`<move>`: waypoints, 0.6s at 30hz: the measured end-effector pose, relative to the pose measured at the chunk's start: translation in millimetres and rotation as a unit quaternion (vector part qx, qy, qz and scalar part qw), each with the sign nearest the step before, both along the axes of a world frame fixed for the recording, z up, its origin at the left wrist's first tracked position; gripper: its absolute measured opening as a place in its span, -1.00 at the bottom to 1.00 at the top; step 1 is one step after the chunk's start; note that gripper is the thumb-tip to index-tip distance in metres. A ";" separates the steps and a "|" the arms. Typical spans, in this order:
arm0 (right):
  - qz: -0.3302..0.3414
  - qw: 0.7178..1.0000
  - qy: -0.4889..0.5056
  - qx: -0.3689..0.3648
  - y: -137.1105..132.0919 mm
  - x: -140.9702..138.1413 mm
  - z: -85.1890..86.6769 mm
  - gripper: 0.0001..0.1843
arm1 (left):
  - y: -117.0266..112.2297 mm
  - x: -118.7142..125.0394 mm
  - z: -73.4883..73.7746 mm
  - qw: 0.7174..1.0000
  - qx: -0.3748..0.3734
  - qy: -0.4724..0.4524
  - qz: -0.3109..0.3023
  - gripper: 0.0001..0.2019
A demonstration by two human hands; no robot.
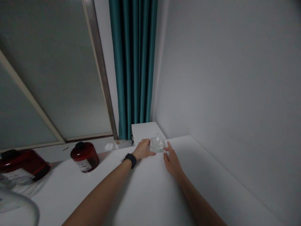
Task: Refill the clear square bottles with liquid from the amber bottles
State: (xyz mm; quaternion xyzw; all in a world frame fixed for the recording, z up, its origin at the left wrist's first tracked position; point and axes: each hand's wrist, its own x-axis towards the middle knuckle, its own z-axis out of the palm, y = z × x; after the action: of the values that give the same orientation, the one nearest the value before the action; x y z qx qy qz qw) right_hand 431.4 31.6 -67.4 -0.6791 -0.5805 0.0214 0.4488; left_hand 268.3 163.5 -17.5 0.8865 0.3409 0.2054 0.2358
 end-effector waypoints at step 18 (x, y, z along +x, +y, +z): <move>0.023 0.998 -0.038 -0.031 -6.0 -5.4 13.7 -0.25 | 1.3 -3.0 -11.1 0.998 -0.019 -0.062 0.015 -0.32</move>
State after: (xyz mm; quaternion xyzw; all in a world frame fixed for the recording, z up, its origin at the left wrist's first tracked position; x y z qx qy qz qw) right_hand 426.0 25.7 -53.7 -0.6794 -0.6120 0.0238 0.4041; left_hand 265.3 164.8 -28.7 0.8622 0.3430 0.2570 0.2701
